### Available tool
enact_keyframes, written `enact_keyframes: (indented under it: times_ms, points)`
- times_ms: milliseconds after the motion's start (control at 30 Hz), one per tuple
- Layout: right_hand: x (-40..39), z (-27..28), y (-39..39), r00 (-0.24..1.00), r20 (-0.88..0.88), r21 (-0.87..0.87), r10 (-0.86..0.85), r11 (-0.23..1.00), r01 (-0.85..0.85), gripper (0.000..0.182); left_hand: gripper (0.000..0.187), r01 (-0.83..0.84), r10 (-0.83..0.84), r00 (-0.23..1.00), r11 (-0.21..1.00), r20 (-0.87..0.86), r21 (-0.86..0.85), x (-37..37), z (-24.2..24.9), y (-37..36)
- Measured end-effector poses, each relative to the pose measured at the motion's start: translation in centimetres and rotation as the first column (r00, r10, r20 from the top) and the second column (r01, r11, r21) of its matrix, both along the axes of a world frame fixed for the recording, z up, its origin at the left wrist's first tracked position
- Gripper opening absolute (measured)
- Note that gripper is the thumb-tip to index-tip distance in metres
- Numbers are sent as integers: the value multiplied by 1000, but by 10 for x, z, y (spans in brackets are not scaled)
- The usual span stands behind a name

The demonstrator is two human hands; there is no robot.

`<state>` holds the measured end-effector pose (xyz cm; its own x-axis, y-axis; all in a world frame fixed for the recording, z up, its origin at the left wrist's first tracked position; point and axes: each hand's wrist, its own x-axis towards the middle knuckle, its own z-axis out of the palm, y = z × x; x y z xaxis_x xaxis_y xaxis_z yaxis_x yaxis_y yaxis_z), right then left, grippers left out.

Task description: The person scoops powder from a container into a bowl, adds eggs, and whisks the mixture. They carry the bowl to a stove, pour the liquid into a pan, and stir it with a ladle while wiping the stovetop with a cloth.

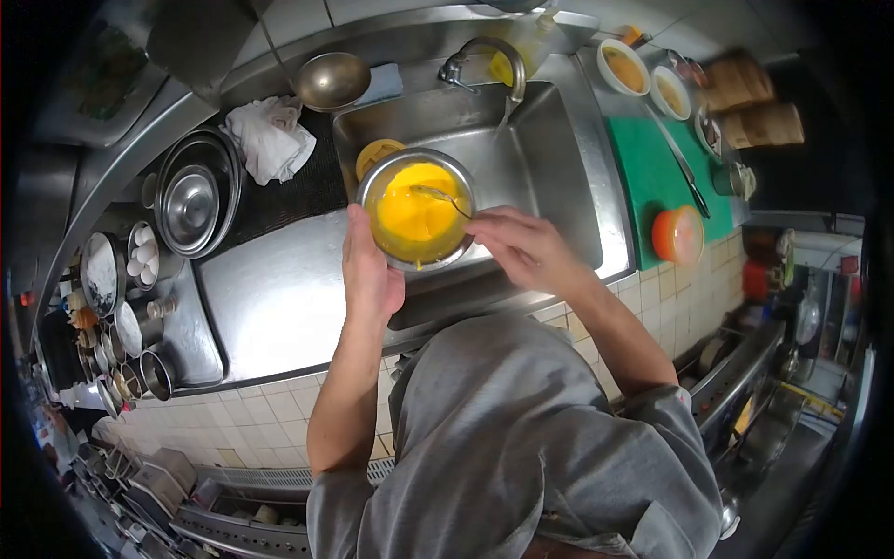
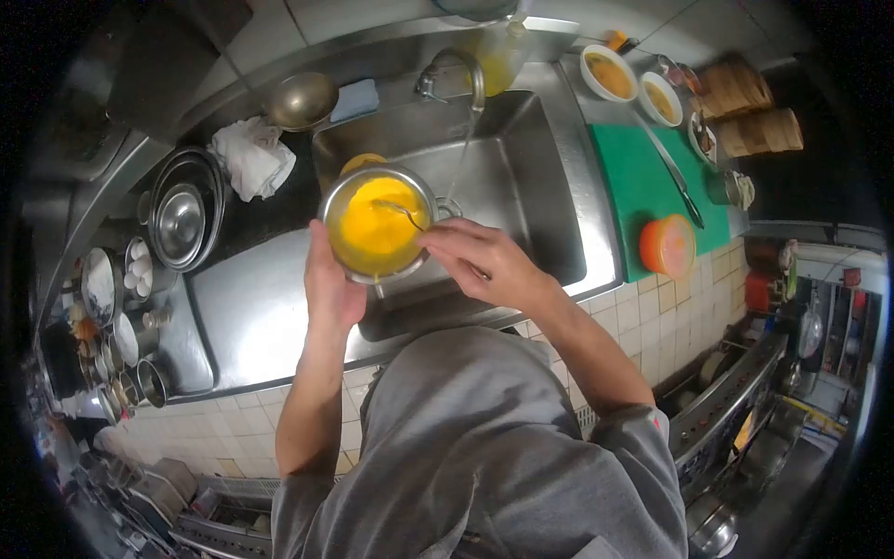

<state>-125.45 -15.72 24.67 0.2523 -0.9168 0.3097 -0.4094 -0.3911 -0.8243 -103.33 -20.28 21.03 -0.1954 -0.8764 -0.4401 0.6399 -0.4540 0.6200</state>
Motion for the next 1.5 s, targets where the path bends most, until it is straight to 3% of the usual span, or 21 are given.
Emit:
enact_keyframes:
  times_ms: [133,233,300,333,400,533,600,667,767,833,933,1067,1133,1167,1233,1333,1500]
  points:
    - [-1,6,-5,1000,-28,-72,-11,997,8,25,57,9,-8,999,1000,45,-22,2,-3,3]
    - [-4,11,-2,999,2,23,-54,998,54,25,56,-19,21,998,999,60,-34,3,1,5]
    - [-10,8,6,995,25,251,-98,964,89,21,56,-43,45,996,998,82,-35,5,2,6]
    - [-9,8,9,995,25,249,-92,965,82,21,55,-50,53,994,998,98,-42,4,-1,7]
    - [-6,8,16,933,236,576,-273,812,92,19,55,-60,65,991,997,115,-47,4,-4,10]
    - [10,-8,20,880,388,620,-276,784,-28,23,54,-113,116,989,993,94,-39,4,-3,14]
    - [27,-10,18,816,449,705,-364,706,-73,31,55,-117,120,988,992,96,-40,9,-5,16]
    - [37,-9,15,810,474,698,-346,708,-106,29,56,-97,96,989,995,109,3,18,-11,18]
    - [48,-13,13,868,464,589,-179,793,-152,23,56,-85,86,988,996,125,-16,36,-13,22]
    - [53,-12,8,957,288,420,-25,902,-102,23,57,-122,122,978,992,168,-10,45,-11,24]
    - [59,-23,-2,986,156,286,61,953,-104,23,58,-169,167,961,986,222,-9,64,-18,26]
    - [80,-30,-7,988,106,336,108,932,-138,23,55,-205,208,948,978,240,-36,88,-32,29]
    - [97,-32,-7,967,231,536,107,815,-218,21,54,-227,230,944,973,237,-38,100,-44,30]
    - [105,-37,-8,966,231,539,115,812,-226,21,52,-239,242,942,970,233,-44,107,-50,30]
    - [119,-51,-12,949,115,250,295,915,-315,24,50,-272,270,922,962,277,-32,119,-58,31]
    - [134,-56,-15,911,-23,144,412,903,-405,25,44,-287,289,887,956,360,-60,144,-87,34]
    - [149,-52,-23,890,-37,116,455,886,-449,26,38,-344,351,818,934,456,-101,180,-128,37]
